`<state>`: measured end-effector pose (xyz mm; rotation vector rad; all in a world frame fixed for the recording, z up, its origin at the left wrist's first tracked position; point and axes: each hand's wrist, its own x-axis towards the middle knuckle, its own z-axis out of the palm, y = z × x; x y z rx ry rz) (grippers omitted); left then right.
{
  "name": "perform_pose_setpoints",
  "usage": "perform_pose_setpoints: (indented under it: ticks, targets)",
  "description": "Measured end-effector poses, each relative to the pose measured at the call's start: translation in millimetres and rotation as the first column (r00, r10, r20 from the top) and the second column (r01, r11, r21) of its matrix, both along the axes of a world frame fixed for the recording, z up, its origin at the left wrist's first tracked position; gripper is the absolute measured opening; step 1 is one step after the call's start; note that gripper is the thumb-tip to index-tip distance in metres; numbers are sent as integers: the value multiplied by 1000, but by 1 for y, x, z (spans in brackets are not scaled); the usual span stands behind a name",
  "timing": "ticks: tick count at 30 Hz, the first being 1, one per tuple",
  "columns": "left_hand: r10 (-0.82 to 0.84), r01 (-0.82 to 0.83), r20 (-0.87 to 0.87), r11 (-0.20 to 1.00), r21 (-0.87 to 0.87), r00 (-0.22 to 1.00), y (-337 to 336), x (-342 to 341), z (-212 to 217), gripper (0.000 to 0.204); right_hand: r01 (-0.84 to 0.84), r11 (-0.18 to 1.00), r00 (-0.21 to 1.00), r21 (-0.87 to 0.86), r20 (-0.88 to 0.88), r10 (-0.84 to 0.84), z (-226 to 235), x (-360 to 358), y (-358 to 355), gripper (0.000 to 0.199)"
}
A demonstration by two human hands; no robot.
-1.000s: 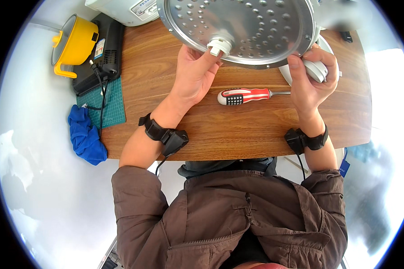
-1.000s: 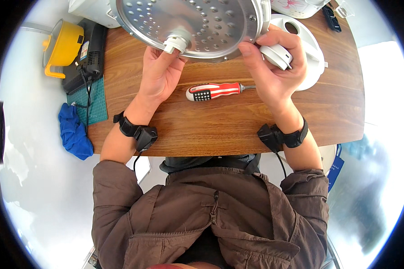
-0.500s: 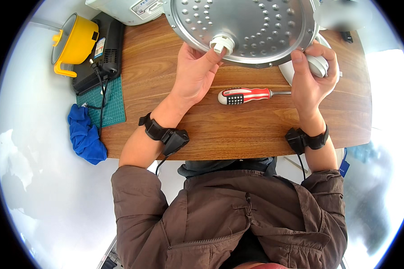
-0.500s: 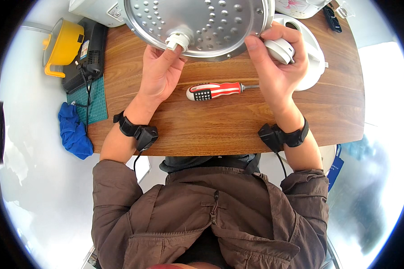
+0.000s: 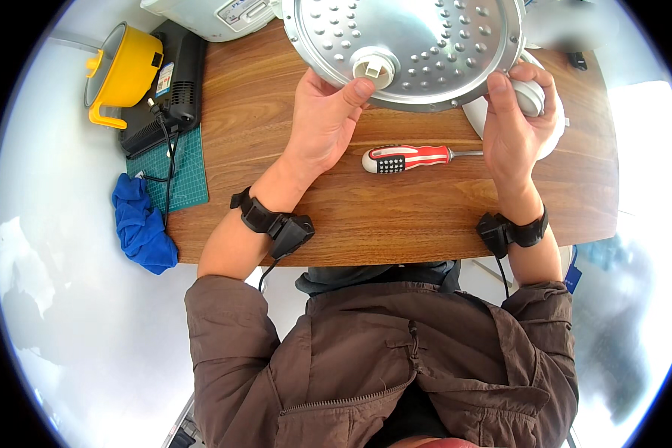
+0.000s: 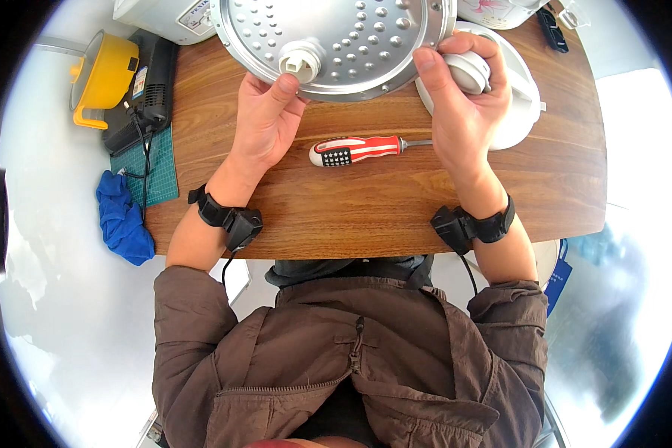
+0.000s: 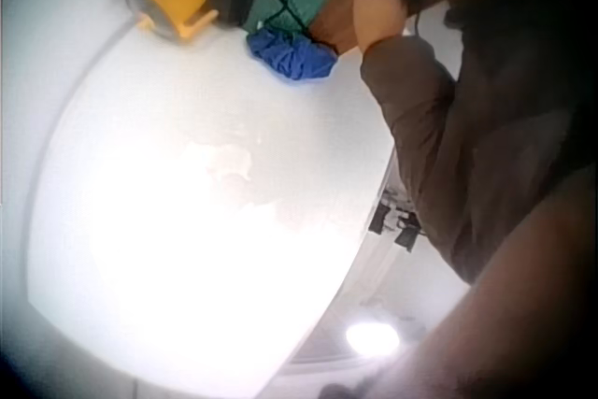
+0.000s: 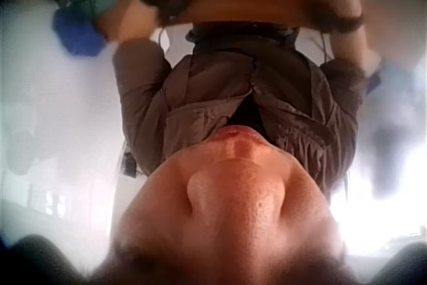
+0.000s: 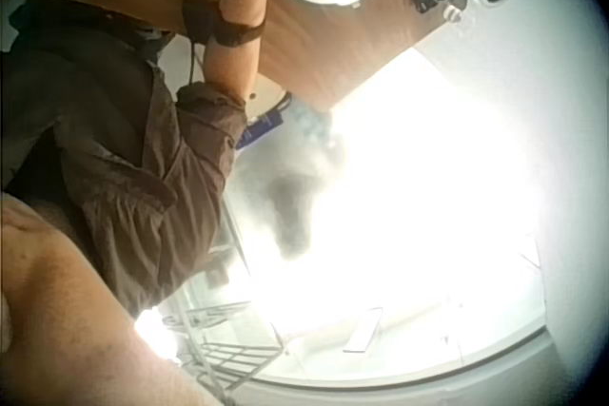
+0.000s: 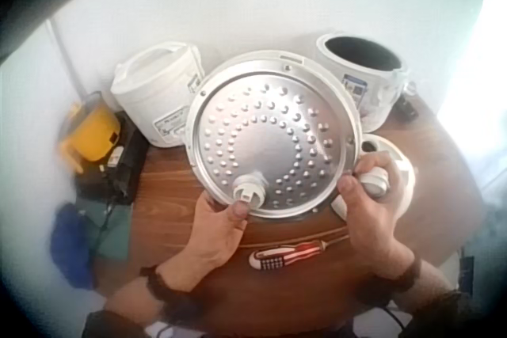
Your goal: The person uses a screwdriver to fasten screws into a white perforated lid, then installs a small white plastic component into the center hole and places a matching white cover on top.
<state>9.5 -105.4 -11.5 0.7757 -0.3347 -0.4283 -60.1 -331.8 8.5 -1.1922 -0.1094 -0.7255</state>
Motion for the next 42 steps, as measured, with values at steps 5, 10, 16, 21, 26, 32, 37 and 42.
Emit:
perform_pose_setpoints:
  ticks: [5,10,16,21,26,32,37,42]
  targets:
    - [2,-2,-11,1000,11,1000,-1,-1,1,40,-29,998,999,62,-31,31,1,0,0,24]
    - [-5,6,-30,1000,29,1000,0,0,0,39,-42,995,999,86,-28,45,0,0,0,25]
    - [-4,5,-23,999,32,1000,0,0,-1,42,-52,994,998,101,-39,56,-3,2,-2,26]
    - [2,-7,54,996,92,999,1,1,-6,45,-69,989,996,130,-39,75,-2,2,0,25]
    - [1,-5,47,997,79,999,0,0,-2,44,-69,989,996,132,-42,75,-3,3,1,25]
    - [12,-17,51,995,102,999,0,0,-3,43,-66,991,997,117,-42,72,-4,3,1,25]
    - [22,-27,48,994,110,999,-1,-2,0,43,-80,990,996,115,-41,85,-4,2,2,24]
    - [13,-17,34,994,104,999,0,-1,0,41,-72,990,996,117,-45,78,-2,2,3,23]
